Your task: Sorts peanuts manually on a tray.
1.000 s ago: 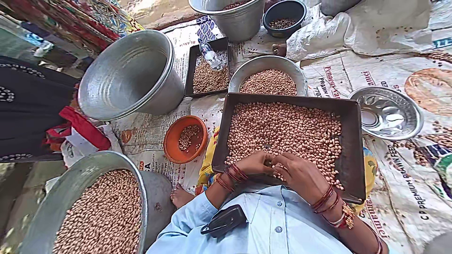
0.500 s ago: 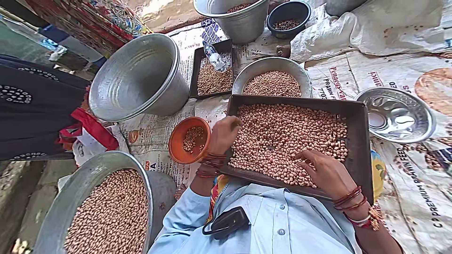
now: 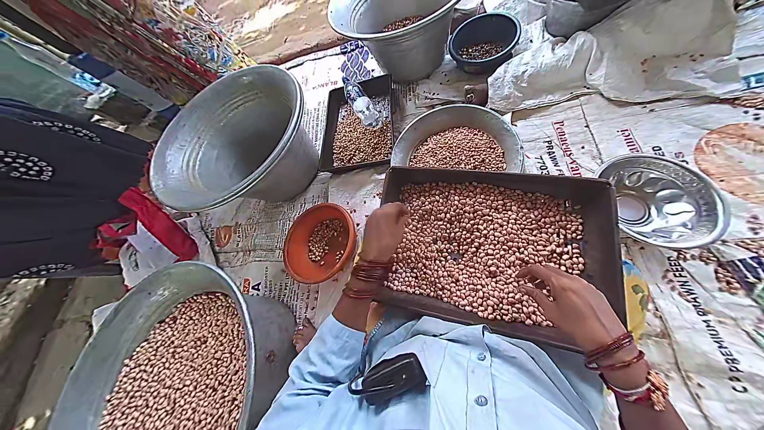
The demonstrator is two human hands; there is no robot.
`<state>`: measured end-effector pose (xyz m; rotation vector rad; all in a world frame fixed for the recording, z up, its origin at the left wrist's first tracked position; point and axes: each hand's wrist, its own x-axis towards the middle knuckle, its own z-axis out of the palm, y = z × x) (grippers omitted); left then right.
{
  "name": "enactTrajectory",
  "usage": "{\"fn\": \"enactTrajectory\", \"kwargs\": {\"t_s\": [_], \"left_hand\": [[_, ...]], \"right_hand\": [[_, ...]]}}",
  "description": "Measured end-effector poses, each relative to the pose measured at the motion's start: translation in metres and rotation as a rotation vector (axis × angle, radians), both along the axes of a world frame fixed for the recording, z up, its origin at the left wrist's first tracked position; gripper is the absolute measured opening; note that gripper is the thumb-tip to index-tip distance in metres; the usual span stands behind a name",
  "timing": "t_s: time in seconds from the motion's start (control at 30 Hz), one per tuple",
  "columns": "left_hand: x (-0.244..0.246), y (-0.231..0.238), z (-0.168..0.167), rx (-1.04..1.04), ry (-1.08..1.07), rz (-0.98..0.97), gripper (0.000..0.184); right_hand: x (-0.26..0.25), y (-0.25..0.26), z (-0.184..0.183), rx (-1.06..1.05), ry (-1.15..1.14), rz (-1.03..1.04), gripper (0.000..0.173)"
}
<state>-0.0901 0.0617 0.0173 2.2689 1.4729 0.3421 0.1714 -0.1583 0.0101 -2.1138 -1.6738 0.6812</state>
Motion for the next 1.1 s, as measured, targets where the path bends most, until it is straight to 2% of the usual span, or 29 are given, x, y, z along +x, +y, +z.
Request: {"fn": "enactTrajectory", "kwargs": {"t_s": [0.1,0.17,0.2,0.3,0.4,0.53,0.6,0.63,0.77,0.87,0.93,1.0,1.07,1.1], "left_hand": [[-0.046,0.004,0.017,0.298,0.112,0.248,0.024],[-0.058,0.002,0.023,0.339,0.127,0.276,0.036],[-0.056,-0.002,0.023,0.316,0.115,0.228,0.039],[-0.033,-0.016,0.018,0.017,0.140,0.020,0.039],[-0.004,-0.024,0.022,-0.301,0.444,-0.078,0.047],[0.022,-0.045,0.015,-0.459,0.662,-0.161,0.060],[0.033,-0.063,0.011,-0.522,0.651,-0.235,0.070],[0.039,-0.071,0.009,-0.546,0.621,-0.278,0.073],[0.062,-0.095,-0.006,-0.587,0.399,-0.507,0.068],[0.078,-0.097,-0.017,-0.665,0.106,-0.547,0.071],[0.082,-0.094,-0.020,-0.725,-0.186,-0.538,0.074],[0.082,-0.087,-0.020,-0.761,-0.509,-0.487,0.070],[0.073,-0.072,-0.014,-0.677,-0.656,-0.381,0.056],[0.064,-0.062,-0.011,-0.560,-0.646,-0.323,0.047]], "right_hand": [[0.012,0.002,0.002,-0.087,-0.012,-0.021,0.024],[0.019,0.007,0.002,-0.119,-0.028,-0.032,0.024],[0.022,0.010,0.002,-0.131,-0.038,-0.042,0.026],[0.026,0.022,0.008,-0.185,-0.087,-0.127,0.035],[0.030,0.031,0.020,-0.417,-0.160,-0.259,0.051],[0.032,0.021,0.017,-0.696,-0.161,-0.240,0.059],[0.021,0.017,0.014,-0.796,-0.161,-0.149,0.077],[0.016,0.016,0.013,-0.817,-0.155,-0.097,0.081],[-0.010,0.019,0.013,-0.823,-0.133,0.064,0.074],[-0.021,0.027,0.011,-0.766,-0.110,0.086,0.074],[-0.019,0.026,0.002,-0.547,0.058,0.041,0.077],[-0.013,0.019,-0.013,-0.193,0.314,-0.036,0.075],[-0.008,0.019,-0.026,0.099,0.518,-0.100,0.061],[-0.006,0.020,-0.027,0.186,0.597,-0.133,0.053]]}}
